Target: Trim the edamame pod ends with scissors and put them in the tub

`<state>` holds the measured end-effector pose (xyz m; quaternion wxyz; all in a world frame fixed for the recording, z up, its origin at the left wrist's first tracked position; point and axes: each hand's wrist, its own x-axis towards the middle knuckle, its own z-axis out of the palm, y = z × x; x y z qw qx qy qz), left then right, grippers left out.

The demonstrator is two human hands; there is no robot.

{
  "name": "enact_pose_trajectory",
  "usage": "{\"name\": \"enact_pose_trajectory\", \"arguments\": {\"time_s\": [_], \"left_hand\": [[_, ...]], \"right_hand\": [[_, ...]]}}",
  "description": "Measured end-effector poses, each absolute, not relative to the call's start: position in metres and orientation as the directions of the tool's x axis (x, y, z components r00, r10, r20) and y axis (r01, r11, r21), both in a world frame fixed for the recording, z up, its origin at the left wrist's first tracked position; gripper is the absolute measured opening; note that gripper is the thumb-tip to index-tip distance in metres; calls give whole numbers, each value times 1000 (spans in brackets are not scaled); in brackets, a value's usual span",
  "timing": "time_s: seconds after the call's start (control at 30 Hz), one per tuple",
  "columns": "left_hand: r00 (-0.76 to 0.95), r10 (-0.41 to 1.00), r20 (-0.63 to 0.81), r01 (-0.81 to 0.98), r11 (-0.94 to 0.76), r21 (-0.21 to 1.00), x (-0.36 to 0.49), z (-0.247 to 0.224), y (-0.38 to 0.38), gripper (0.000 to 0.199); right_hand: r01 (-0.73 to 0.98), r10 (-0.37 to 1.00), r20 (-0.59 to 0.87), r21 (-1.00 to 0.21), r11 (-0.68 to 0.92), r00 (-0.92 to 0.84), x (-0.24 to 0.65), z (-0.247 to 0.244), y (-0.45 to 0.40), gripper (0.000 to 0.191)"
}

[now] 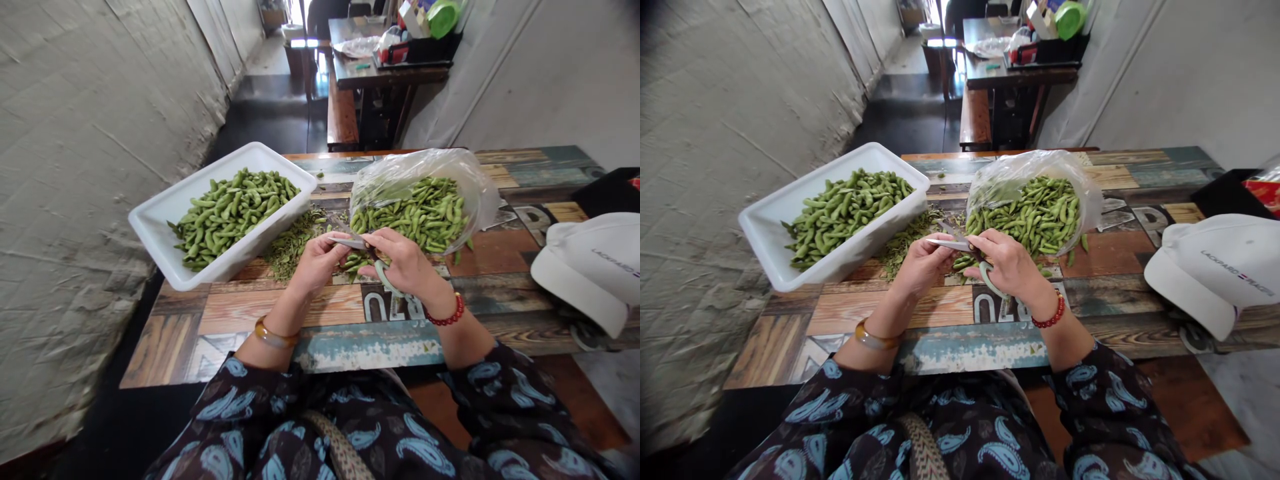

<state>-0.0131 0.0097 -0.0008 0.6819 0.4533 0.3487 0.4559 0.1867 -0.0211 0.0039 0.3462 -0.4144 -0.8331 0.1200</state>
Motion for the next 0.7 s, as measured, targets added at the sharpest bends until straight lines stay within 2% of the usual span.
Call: {"name": "enact_pose_trajectory", "arguments": {"time_s": [0.2, 0.37, 0.47, 0.57, 0.63, 0.7], "left_hand": [[356, 933, -45, -310, 164, 937, -15, -4, 11, 31], [361, 933, 7, -227, 81, 970, -17, -2, 11, 28], [334, 936, 110, -108, -77, 991, -16, 0, 12, 19], [253, 932, 261, 98, -293, 951, -15, 4, 13, 9], [216, 927, 306, 223, -352, 909, -14, 4, 14, 7], [198, 937, 288, 250, -333, 909, -15, 4, 14, 9]], "right_hand": [[566, 766, 479, -519, 641, -429, 187, 5, -21, 51], [574, 776, 460, -523, 630, -432, 188, 7, -22, 46], [604, 799, 433, -525, 599, -417, 188, 4, -22, 42], [639, 822, 460, -530, 557, -336, 188, -2, -19, 41], [651, 829, 494, -544, 530, -263, 188, -6, -16, 42], [655, 831, 515, -556, 512, -212, 188, -8, -14, 42]]}}
